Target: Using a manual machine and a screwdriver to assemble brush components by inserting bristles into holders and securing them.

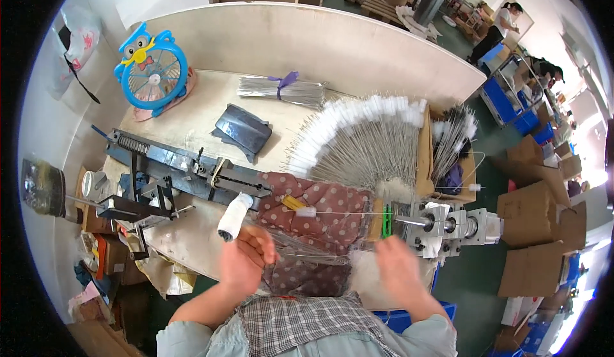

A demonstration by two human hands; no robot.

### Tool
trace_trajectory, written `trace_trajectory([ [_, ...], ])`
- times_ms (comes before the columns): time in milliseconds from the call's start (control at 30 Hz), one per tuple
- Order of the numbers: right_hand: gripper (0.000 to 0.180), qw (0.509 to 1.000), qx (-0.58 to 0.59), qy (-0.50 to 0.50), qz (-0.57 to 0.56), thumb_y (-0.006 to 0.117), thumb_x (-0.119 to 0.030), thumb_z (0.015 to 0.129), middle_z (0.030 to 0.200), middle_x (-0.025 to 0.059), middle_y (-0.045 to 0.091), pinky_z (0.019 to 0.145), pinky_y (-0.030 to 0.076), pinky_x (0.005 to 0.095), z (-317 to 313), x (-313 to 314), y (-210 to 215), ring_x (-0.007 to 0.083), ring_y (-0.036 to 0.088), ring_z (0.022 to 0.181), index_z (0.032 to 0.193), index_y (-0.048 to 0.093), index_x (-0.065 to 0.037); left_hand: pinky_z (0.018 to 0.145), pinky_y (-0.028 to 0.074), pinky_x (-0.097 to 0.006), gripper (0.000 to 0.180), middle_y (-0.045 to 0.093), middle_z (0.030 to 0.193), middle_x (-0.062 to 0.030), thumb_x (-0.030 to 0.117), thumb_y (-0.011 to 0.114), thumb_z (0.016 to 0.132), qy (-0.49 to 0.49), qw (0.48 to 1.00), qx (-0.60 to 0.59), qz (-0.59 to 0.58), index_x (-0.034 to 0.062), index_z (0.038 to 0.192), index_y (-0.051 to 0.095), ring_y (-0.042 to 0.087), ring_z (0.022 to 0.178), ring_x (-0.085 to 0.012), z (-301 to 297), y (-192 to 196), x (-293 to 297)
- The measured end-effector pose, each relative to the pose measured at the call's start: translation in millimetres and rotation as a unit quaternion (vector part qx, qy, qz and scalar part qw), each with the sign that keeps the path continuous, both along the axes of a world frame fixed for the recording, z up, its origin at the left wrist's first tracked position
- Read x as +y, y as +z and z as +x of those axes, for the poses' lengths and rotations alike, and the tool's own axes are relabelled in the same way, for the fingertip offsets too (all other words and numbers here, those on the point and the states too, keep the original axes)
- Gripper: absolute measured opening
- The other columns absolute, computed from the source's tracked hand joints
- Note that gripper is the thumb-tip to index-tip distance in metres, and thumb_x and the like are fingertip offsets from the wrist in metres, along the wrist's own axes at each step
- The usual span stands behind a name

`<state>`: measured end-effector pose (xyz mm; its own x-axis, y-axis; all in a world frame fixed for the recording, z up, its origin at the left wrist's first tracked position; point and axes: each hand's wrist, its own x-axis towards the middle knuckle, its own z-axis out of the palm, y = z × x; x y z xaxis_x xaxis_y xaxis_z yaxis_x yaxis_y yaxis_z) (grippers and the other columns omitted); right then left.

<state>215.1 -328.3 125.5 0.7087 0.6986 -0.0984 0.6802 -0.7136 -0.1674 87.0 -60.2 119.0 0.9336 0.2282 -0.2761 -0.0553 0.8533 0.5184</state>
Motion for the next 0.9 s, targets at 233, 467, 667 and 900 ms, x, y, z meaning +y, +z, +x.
trace_trajectory([
  [233,0.021,0.954,-0.172,-0.087,0.228,0.057,0.005,0.075,0.086,0.0136,0.062,0.069,0.05,0.0378,50,-20,66,0.0313,0.061,0.079,0.094,0.062,0.0,0.065,0.05,-0.032,0.022,0.061,0.086,-0.0094,0.019,0.061,0.087,-0.195,0.883,-0.077,0.419,0.0024,0.101,0.058,0.061,0.072,-0.0185,54,3,-41],
  [467,0.021,0.95,-0.065,-0.011,0.306,0.062,0.004,0.075,0.089,0.0157,0.064,0.066,0.051,0.035,67,16,33,0.0317,0.062,0.077,0.096,0.062,0.0,0.064,0.048,-0.036,0.027,0.061,0.089,-0.0067,0.013,0.065,0.073,-0.022,0.538,-0.114,0.835,0.0085,0.099,0.06,0.062,0.073,-0.0261,152,-38,-98],
  [667,0.016,0.945,-0.027,-0.062,0.32,0.066,-0.01,0.078,0.082,0.0102,0.065,0.06,0.049,0.0366,83,12,14,0.0309,0.061,0.072,0.093,0.064,-0.008,0.068,0.042,-0.037,0.006,0.055,0.079,-0.0043,0.014,0.06,0.071,-0.068,0.34,-0.08,0.934,0.0118,0.077,0.059,0.059,0.077,-0.0223,162,-56,-89],
  [900,0.012,0.951,0.092,0.016,0.295,0.072,-0.022,0.072,0.07,0.0063,0.064,0.062,0.047,0.0346,93,19,13,0.0241,0.057,0.067,0.079,0.073,-0.013,0.073,0.043,-0.036,0.022,0.059,0.09,-0.0048,0.02,0.065,0.072,-0.015,0.269,-0.069,0.961,0.011,0.092,0.063,0.058,0.087,-0.0208,184,-38,-52],
])
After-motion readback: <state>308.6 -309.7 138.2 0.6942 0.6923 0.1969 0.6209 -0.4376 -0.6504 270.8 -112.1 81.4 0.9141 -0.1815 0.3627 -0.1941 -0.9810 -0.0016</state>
